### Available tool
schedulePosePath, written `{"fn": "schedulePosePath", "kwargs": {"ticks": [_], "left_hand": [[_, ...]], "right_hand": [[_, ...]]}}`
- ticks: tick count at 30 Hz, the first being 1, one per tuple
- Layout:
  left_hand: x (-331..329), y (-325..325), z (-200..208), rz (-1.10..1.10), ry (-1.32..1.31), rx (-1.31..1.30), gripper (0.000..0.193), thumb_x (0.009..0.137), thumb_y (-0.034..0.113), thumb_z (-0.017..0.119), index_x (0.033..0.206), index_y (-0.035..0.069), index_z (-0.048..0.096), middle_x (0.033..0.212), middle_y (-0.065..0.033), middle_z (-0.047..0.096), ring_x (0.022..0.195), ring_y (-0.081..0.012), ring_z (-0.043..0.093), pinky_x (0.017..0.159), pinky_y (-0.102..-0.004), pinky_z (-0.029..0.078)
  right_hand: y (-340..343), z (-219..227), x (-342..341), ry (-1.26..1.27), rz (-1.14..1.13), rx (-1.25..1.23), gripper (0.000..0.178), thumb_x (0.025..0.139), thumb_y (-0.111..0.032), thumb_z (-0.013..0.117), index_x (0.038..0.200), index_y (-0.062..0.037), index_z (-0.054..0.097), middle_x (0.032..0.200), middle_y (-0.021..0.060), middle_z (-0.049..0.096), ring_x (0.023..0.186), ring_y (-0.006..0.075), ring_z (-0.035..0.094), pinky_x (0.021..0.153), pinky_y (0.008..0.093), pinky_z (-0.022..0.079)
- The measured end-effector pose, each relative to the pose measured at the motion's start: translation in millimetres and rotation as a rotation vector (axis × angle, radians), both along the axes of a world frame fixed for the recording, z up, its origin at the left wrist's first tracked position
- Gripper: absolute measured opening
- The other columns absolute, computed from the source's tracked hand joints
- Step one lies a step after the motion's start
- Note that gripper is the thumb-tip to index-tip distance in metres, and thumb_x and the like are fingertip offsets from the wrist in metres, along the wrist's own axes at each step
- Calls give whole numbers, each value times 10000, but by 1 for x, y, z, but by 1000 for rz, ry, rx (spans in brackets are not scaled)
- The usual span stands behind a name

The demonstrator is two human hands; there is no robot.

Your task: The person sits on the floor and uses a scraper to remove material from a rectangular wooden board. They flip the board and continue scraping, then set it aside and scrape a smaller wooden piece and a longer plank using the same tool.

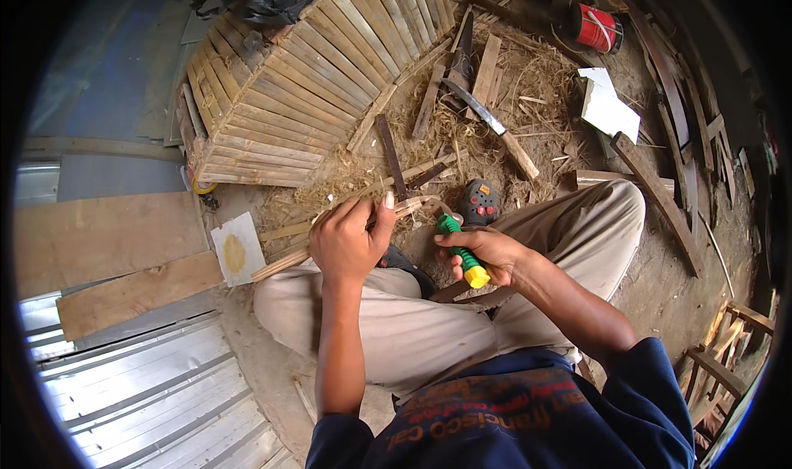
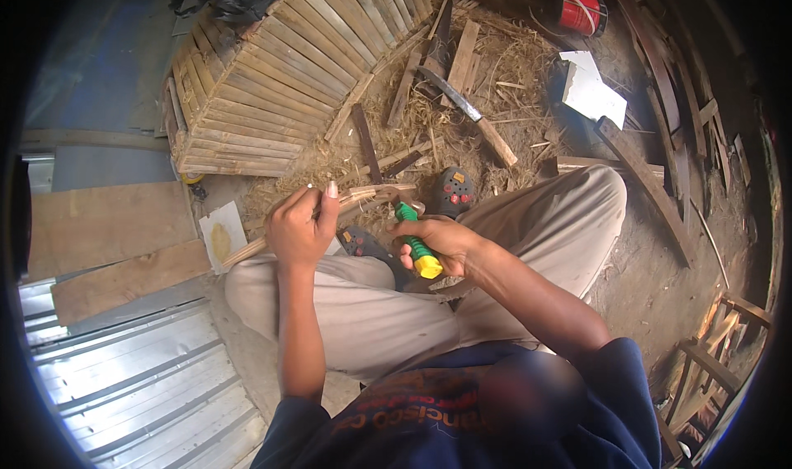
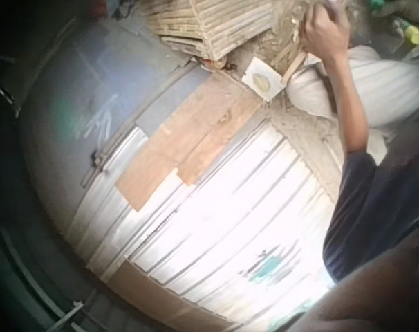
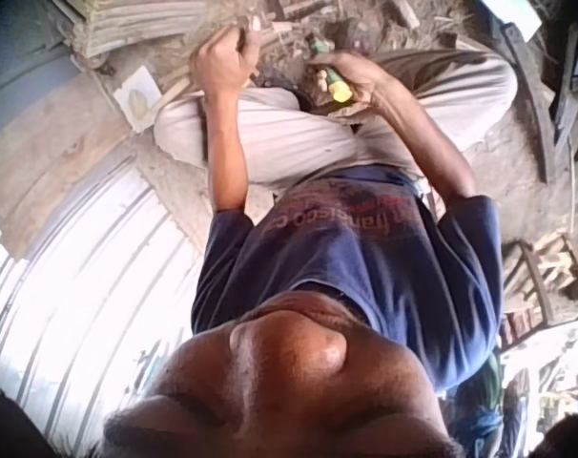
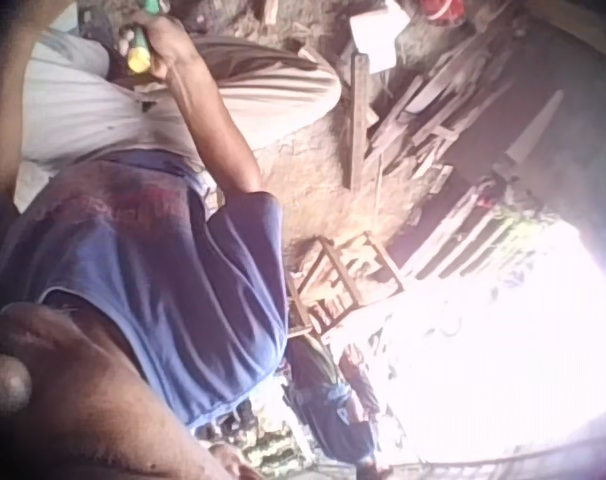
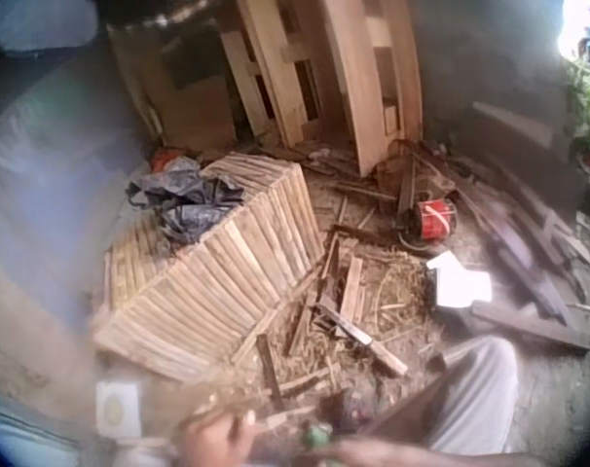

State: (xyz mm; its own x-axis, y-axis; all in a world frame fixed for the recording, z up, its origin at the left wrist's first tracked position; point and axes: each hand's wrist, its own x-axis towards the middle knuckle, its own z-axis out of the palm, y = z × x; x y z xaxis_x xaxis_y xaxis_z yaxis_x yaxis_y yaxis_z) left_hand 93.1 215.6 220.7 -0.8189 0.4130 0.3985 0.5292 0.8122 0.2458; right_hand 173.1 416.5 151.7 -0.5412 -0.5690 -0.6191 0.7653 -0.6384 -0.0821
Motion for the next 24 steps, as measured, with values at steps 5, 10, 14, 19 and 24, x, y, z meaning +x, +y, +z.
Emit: {"fn": "schedulePosePath", "kwargs": {"ticks": [5, 10, 14, 19, 24], "left_hand": [[-1, 1, 0, 9, -19, 10, 365, 913, 323, 673, 648, 76, 625, 658, -72, 620, 563, -325, 601, 528, -410, 465], [-4, 1, 2, 12, -26, 10, 365, 919, 319, 668, 655, 69, 634, 676, -73, 636, 568, -334, 607, 535, -415, 468], [-1, 0, -1, 22, -37, -21, 342, 917, 327, 669, 681, 79, 665, 714, -66, 677, 591, -334, 630, 546, -416, 486], [-4, -2, -5, 5, -24, 24, 338, 919, 328, 669, 687, 82, 658, 691, -68, 663, 584, -324, 624, 539, -412, 477], [-9, -2, -3, 1, -60, 27, 349, 920, 322, 667, 671, 78, 649, 661, -81, 643, 568, -328, 609, 526, -412, 459]], "right_hand": [[7, 9, 1, 52, 57, -77, 187, 974, -163, 688, 1012, -45, 547, 855, 51, 598, 550, 46, 509, 470, 209, 480], [-1, 14, 0, -120, -102, -37, 156, 1000, -151, 646, 1043, -94, 508, 821, 29, 571, 548, 55, 511, 476, 201, 490], [-8, 13, 4, -248, -90, -5, 163, 1003, -142, 634, 998, -94, 479, 818, 24, 553, 547, 53, 515, 466, 191, 485], [-13, 16, 0, -165, -48, -322, 137, 1013, -120, 587, 1024, -57, 465, 846, 44, 550, 566, 41, 517, 439, 199, 476], [2, 20, -11, -172, 41, -367, 141, 997, -119, 611, 1008, -109, 472, 785, 4, 503, 489, 19, 431, 376, 169, 369]]}}
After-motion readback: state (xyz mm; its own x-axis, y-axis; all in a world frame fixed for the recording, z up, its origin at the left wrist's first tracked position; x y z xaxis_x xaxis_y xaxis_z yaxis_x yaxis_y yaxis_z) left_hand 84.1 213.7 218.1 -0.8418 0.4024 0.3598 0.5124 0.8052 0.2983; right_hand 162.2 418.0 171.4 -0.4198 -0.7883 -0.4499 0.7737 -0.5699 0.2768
